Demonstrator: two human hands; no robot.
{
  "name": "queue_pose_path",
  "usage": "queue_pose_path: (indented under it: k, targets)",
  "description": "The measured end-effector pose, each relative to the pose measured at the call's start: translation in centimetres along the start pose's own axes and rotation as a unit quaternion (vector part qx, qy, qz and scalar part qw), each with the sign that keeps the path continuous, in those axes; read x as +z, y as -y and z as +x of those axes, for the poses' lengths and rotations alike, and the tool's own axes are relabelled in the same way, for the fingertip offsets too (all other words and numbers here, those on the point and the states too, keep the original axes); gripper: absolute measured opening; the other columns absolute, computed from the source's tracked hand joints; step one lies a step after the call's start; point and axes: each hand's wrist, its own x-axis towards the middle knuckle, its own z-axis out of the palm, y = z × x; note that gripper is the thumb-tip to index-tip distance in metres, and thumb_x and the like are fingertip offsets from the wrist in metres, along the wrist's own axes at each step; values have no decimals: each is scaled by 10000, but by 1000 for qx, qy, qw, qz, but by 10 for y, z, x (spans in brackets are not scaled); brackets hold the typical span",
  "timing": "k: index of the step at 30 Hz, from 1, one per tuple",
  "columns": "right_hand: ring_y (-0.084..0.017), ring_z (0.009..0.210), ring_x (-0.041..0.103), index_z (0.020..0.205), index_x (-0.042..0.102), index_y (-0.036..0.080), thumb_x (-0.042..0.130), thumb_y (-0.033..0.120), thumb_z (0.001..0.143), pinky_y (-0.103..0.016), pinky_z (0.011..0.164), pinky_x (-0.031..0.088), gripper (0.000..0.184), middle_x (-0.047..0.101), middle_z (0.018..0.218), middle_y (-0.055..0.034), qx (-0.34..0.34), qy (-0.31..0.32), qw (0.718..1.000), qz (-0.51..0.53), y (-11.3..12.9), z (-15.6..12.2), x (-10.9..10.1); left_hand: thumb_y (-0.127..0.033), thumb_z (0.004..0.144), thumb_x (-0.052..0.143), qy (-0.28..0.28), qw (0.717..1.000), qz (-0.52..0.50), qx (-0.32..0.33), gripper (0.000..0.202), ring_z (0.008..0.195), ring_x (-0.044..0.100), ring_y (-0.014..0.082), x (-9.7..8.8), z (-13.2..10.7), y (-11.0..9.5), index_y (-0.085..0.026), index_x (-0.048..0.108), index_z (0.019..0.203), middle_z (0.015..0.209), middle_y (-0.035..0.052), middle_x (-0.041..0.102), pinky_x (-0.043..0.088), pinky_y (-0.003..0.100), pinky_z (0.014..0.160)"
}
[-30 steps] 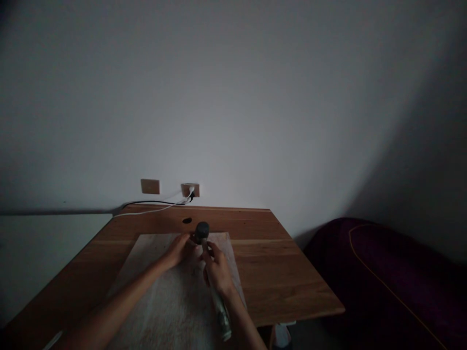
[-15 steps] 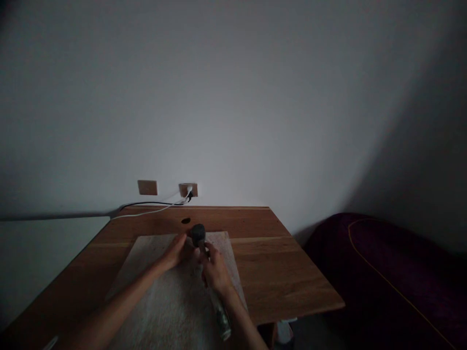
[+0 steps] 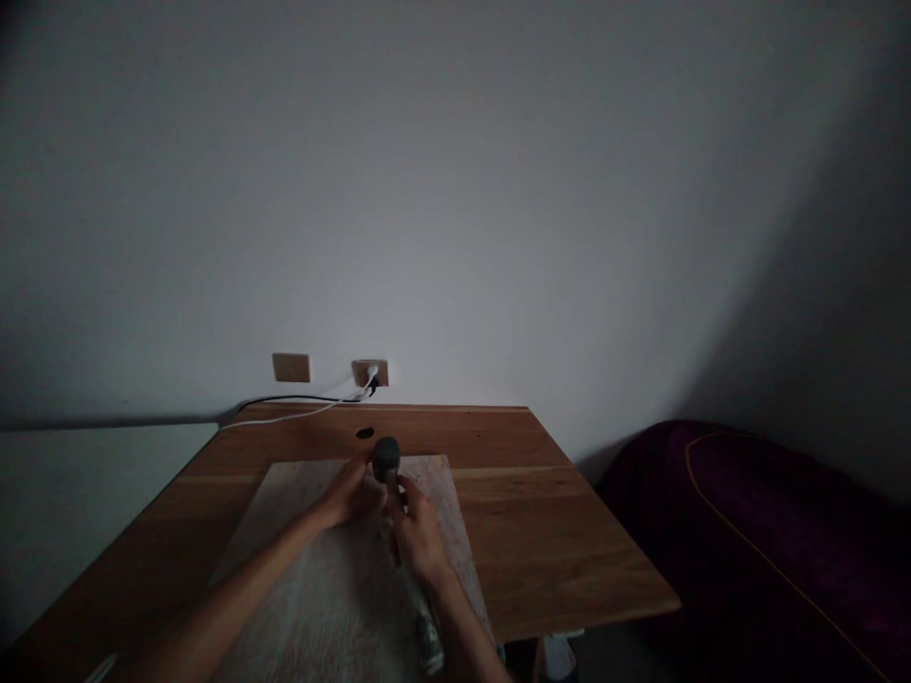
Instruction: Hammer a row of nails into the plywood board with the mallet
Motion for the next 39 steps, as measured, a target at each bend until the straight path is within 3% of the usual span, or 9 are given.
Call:
queue_pose_path:
  k: [4,8,11,14,16,18,20,29,39]
  targets:
    - [-59,337,443,1299,611,194,617,717,866,-207,292,319,679,644,833,16,2,-48,998,29,-6,-1,-6,-246,669,845,9,1000,-15,10,743,1307,635,375,-2,-1,7,-211,631,1380,1411,157,683,482,520,1141]
    - [-56,336,437,1305,604,207,680,682,826,-209,288,336,679,633,863,22,-17,-102,992,67,-6,-8,-29,-232,817,725,43,999,-20,-9,422,1255,670,320,-17,2,4,-221,703,1238,1291,123,738,486,463,1124]
    - [-74,343,448,1237,653,180,707,739,772,-223,292,330,730,649,835,2,8,-120,991,50,-17,-17,-47,-187,817,693,74,997,11,8,301,1133,699,267,-38,2,1,-221,726,1113,1152,81,747,520,395,1037]
    - [-145,455,579,1218,705,170,679,813,762,-257,386,437,789,706,822,-47,26,-148,988,16,-36,-27,-58,-270,827,739,78,995,60,9,186,1010,697,246,-55,0,2,-208,721,1002,1036,61,708,539,355,923]
    - [-228,667,712,1207,738,176,696,830,743,-301,559,557,803,762,887,-98,13,-158,987,-7,-48,-32,-61,-303,806,780,86,994,72,3,178,975,695,241,-59,-3,4,-202,721,941,1001,53,686,540,347,898]
    - [-286,846,753,1209,751,180,697,835,746,-332,696,595,804,791,954,-134,1,-159,987,-27,-55,-36,-61,-303,798,796,98,993,58,2,158,967,698,233,-58,-6,7,-203,727,898,995,47,677,543,341,905]
    - [-300,890,753,1235,747,184,669,833,779,-339,720,594,796,798,978,-142,3,-160,986,-42,-56,-38,-59,-302,810,791,102,994,32,2,136,958,702,221,-56,-7,8,-204,738,888,996,45,677,549,334,913]
    - [-210,609,637,1329,672,151,633,817,795,-296,534,492,855,738,837,-75,37,-143,987,-59,-47,-40,-59,-338,858,783,93,996,8,8,170,946,713,220,-50,-8,13,-198,823,946,984,81,740,562,332,906]
    - [-220,625,635,1227,716,200,633,828,797,-307,545,487,766,740,826,-71,15,-157,986,-56,-45,-41,-56,-242,863,773,41,998,39,-1,96,942,734,221,-41,-8,16,-197,805,942,983,67,719,558,330,883]
